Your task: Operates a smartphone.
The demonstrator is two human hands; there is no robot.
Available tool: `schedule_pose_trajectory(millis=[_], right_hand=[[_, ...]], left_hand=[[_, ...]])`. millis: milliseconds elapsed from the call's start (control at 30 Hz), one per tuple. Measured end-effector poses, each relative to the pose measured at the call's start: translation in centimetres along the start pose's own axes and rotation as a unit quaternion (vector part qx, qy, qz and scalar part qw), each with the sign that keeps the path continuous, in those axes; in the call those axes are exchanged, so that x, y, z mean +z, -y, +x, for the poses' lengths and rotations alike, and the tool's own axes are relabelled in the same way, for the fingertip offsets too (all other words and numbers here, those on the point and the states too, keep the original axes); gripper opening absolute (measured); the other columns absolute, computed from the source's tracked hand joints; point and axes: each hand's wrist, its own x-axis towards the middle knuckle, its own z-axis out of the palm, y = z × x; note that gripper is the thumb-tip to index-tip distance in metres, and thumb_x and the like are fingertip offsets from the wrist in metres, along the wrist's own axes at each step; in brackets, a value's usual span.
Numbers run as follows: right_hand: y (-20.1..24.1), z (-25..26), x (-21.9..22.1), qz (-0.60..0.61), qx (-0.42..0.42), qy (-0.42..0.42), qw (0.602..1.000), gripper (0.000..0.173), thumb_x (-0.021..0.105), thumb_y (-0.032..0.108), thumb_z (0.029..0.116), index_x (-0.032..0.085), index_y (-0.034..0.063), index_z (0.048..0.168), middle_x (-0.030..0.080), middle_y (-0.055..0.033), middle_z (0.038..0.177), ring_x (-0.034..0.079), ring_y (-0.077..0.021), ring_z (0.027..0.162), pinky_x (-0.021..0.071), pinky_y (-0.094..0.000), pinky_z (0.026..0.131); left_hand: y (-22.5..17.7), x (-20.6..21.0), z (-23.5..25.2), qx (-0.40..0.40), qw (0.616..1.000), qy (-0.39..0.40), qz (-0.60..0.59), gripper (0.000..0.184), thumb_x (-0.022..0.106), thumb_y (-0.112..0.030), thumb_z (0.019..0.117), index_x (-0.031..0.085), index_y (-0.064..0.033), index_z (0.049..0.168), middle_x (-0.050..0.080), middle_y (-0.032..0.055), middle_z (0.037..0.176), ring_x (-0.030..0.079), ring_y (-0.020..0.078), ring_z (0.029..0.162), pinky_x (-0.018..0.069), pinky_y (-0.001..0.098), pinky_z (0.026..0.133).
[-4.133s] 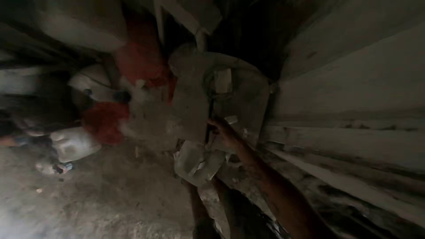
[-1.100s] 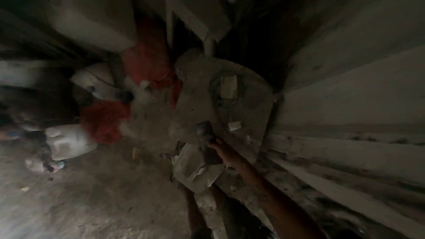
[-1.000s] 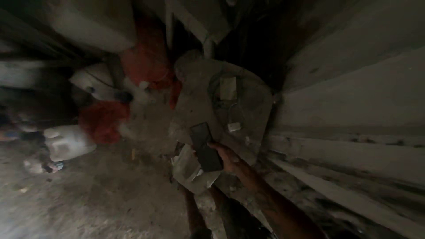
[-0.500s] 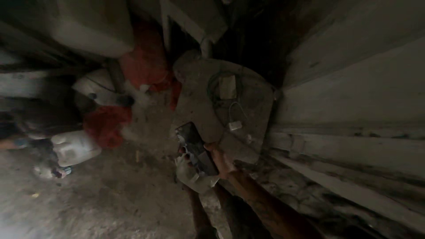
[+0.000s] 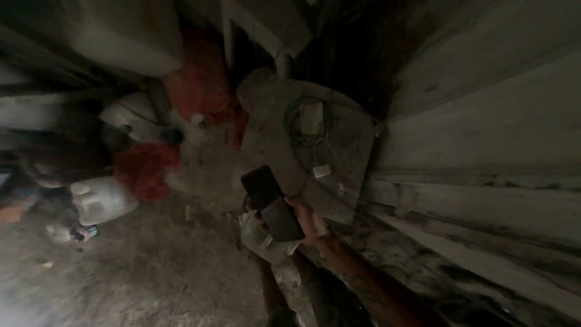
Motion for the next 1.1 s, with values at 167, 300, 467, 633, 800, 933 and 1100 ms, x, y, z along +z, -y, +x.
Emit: schedule_pose_trajectory(millis=[167,300,467,633,800,933,1100], right_hand=[[0.3,-0.2,0.3,0.012,0.002,0.002,1.000,0.052,0.032,0.052,0.1042,0.064,0.0199,0.130,0.071,-0.0082,0.122,0.072,-0.0194,0.100,0.0617,-0.0338,0.078],[0.5,-0.4,0.3,-0.003,0.003,0.003,1.000,0.053,0.033,0.054,0.1039,0.064,0.0202,0.130,0.072,-0.0087,0.117,0.073,-0.0178,0.093,0.0615,-0.0311,0.073],[0.7,-0.8,0.6,-0.024,-0.008,-0.015,1.000,0.054,0.030,0.054,0.1047,0.062,0.0218,0.134,0.071,-0.0081,0.119,0.072,-0.0186,0.095,0.0619,-0.0336,0.076],[0.7,-0.8,0.4,-0.009,-0.025,0.003,1.000,0.056,0.034,0.056,0.1031,0.058,0.0213,0.139,0.069,-0.0100,0.123,0.071,-0.0204,0.098,0.0614,-0.0339,0.077],[0.9,-1.2,0.3,0.084,-0.001,0.041,0.996,0.059,0.037,0.060,0.0997,0.060,0.0198,0.137,0.070,-0.0122,0.125,0.072,-0.0236,0.104,0.0617,-0.0363,0.081],[1.1,-1.6,0.3,0.102,0.013,0.027,0.994,0.059,0.035,0.060,0.1005,0.066,0.0185,0.129,0.072,-0.0106,0.123,0.073,-0.0224,0.103,0.0622,-0.0361,0.080],[2.0,-2.3,0.9,0.117,0.014,0.010,0.993,0.060,0.039,0.065,0.0985,0.071,0.0192,0.121,0.075,-0.0084,0.115,0.075,-0.0208,0.097,0.0633,-0.0362,0.075]], left_hand=[[4.9,0.2,1.6,-0.188,0.974,0.124,0.000,0.043,0.044,-0.035,0.1097,0.052,-0.0105,0.144,0.061,0.0134,0.136,0.062,0.0254,0.119,0.0541,0.0467,0.100],[4.7,0.2,1.5,-0.165,0.978,0.124,0.037,0.043,0.046,-0.035,0.1084,0.054,-0.0110,0.143,0.063,0.0125,0.134,0.063,0.0252,0.117,0.0553,0.0469,0.098],[9.2,0.7,1.0,-0.023,0.993,0.101,0.054,0.038,0.049,-0.023,0.1083,0.057,0.0022,0.136,0.067,0.0201,0.124,0.066,0.0263,0.109,0.0583,0.0380,0.089],[10.8,0.9,1.6,-0.157,0.977,0.123,0.078,0.045,0.045,-0.032,0.1085,0.052,-0.0038,0.144,0.059,0.0184,0.139,0.060,0.0320,0.124,0.0511,0.0523,0.104],[9.8,0.8,1.0,-0.076,0.992,0.088,0.055,0.049,0.051,-0.036,0.1056,0.054,-0.0027,0.141,0.061,0.0219,0.134,0.063,0.0344,0.117,0.0555,0.0551,0.096],[9.9,0.7,1.5,-0.113,0.975,0.138,0.131,0.044,0.051,-0.036,0.1055,0.056,-0.0115,0.142,0.060,0.0115,0.140,0.058,0.0278,0.126,0.0481,0.0525,0.107],[13.3,0.8,1.1,-0.032,0.993,0.106,0.041,0.042,0.047,-0.032,0.1089,0.055,-0.0042,0.139,0.063,0.0170,0.131,0.064,0.0271,0.113,0.0563,0.0479,0.094]])
